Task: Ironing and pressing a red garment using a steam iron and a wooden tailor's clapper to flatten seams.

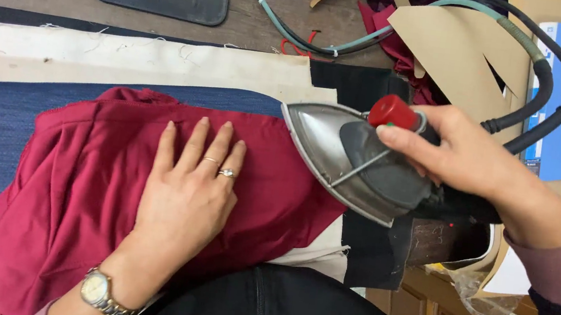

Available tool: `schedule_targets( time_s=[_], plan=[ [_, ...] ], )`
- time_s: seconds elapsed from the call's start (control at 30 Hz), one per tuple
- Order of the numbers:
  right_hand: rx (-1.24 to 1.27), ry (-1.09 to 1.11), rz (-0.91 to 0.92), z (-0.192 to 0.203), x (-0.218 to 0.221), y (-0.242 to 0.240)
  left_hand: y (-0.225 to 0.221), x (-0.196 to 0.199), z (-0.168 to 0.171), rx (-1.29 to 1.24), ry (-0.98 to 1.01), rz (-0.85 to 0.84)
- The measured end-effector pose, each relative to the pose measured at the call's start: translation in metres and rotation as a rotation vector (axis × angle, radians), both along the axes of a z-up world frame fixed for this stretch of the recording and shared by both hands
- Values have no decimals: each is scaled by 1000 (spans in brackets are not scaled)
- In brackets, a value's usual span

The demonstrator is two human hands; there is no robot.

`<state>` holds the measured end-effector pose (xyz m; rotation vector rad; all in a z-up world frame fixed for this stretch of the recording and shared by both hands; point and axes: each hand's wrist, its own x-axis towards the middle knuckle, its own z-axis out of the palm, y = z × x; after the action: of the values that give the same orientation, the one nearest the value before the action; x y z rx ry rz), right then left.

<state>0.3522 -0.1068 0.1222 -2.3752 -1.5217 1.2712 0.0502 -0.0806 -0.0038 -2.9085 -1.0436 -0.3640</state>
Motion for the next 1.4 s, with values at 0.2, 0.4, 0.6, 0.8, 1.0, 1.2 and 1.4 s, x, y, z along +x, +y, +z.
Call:
schedule_targets(
  time_s=[0.2, 0.4, 0.6, 0.8, 1.0, 1.2, 1.4],
  plan=[
    [-51, -89, 96, -9, -23, 5, 3, -7, 0, -27, 36, 28],
    [-64, -62, 78, -9, -30, 8, 1, -3, -3, -32, 71, 57],
    [-98, -5, -68, -10, -11, -16, 0, -2, -5, -31, 62, 61],
    [-95, 46, -161, -18, 27, -44, 1, -4, -1, 8, 35, 49],
    [-95, 15, -163, -12, 35, -41, 2, -5, -1, 24, 44, 45],
    [-73, -26, 53, -12, 7, -8, 3, -11, -2, 64, 21, 98],
    [-77, -78, 201, -9, -28, 27, 7, -23, 4, 115, -6, 150]
  ],
)
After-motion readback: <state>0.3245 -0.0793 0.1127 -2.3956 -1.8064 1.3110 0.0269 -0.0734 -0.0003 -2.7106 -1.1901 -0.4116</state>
